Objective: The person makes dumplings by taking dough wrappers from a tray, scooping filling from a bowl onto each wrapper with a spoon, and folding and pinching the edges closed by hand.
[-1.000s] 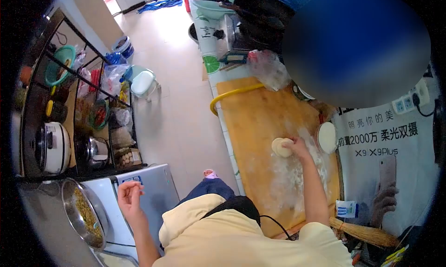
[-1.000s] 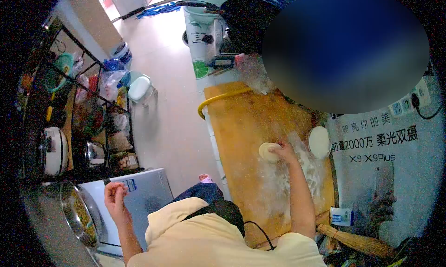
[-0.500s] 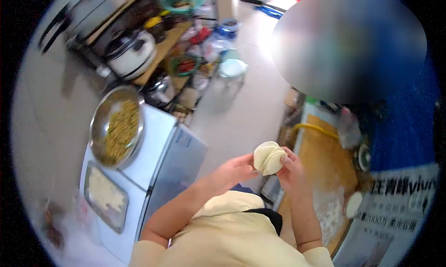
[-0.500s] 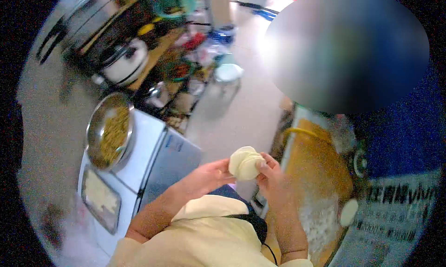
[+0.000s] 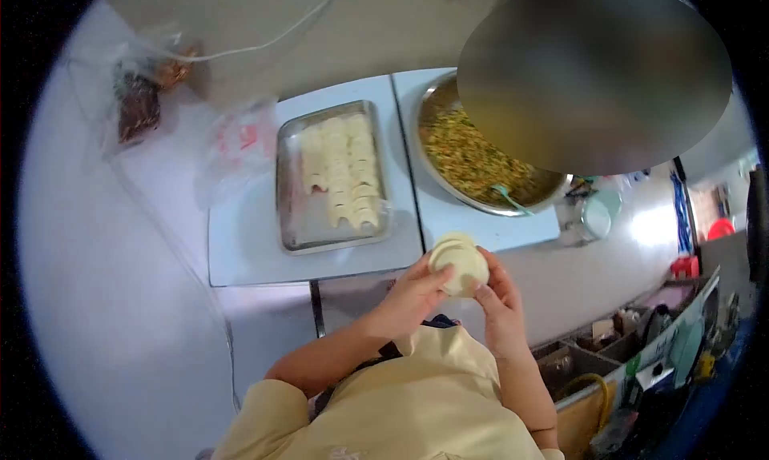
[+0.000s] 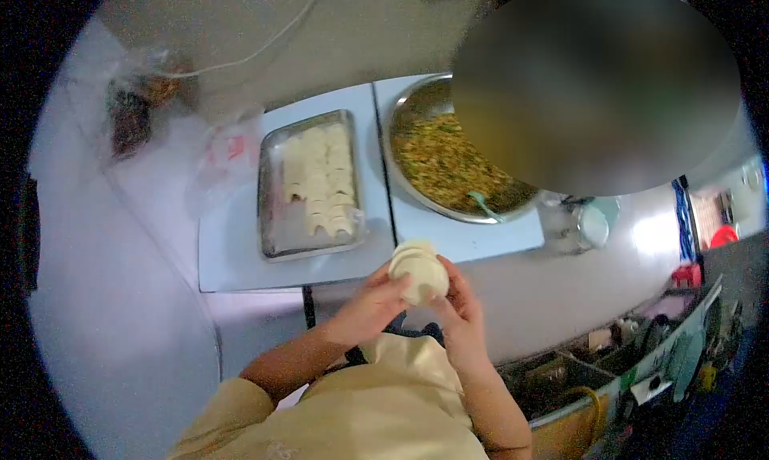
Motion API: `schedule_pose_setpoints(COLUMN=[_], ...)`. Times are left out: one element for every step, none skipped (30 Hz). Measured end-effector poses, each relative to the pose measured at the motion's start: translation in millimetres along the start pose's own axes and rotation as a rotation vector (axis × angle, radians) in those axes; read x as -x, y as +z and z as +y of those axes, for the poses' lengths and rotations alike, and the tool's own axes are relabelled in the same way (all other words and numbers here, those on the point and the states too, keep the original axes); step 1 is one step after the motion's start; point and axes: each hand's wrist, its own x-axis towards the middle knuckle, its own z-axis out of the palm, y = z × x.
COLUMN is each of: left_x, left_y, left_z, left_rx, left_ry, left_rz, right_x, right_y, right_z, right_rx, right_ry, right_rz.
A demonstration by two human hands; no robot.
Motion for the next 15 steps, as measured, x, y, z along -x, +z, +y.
schedule_pose_setpoints(left_x=[5.4, 11.0, 15.7, 20.1, 24.1, 26.6, 29.1, 31.6, 35.0, 37.9, 39.2, 37.9, 35.8, 32.8, 29.2], left_y=[-15.2, -31.1, -47.7, -65.0, -82.7, -101.2, -120.1, -138.7, -157.1, -175.4, -190.2, -202.7, -213.8, -223.1, -224.9], left_z=[10.1, 21.6, 34.4, 49.0, 59.9, 72.7, 88.2, 103.7, 120.2, 137.1, 149.9, 159.7, 168.1, 173.7, 179.6], left_rx=[0.013, 0.02, 0.029, 0.022, 0.01, 0.018, -0.136, -0.292, -0.288, -0.471, -0.656, -0.653, -0.859, -1.065, -1.063], left_ry=[0.07, 0.113, 0.128, 0.149, 0.172, 0.178, 0.221, 0.259, 0.255, 0.237, 0.216, 0.207, 0.144, 0.081, 0.075], left_rz=[0.024, 0.03, 0.044, 0.118, 0.188, 0.197, 0.347, 0.494, 0.499, 0.543, 0.583, 0.58, 0.632, 0.679, 0.674], right_x=[-9.4, -18.2, -27.1, -35.3, -42.1, -48.5, -53.6, -57.6, -60.7, -63.7, -64.9, -66.0, -67.3, -66.8, -66.8], right_y=[11.7, 22.7, 33.6, 48.4, 54.6, 58.9, 63.8, 67.4, 69.0, 68.8, 66.1, 62.5, 60.2, 58.1, 52.9], right_z=[5.3, 11.2, 17.2, 17.8, 21.4, 25.6, 28.2, 29.4, 29.4, 30.0, 31.7, 33.4, 33.8, 31.6, 32.4], right_rx=[0.008, 0.058, 0.107, 0.135, 0.14, 0.187, 0.233, 0.235, 0.254, 0.271, 0.271, 0.273, 0.275, 0.296, 0.298], right_ry=[0.014, 0.036, 0.055, 0.071, 0.082, 0.055, 0.029, 0.037, 0.058, 0.076, 0.079, 0.086, 0.091, 0.094, 0.097], right_rz=[-0.024, -0.085, -0.143, -0.143, -0.155, -0.173, -0.189, -0.192, -0.157, -0.12, -0.115, -0.06, -0.005, 0.034, 0.04])
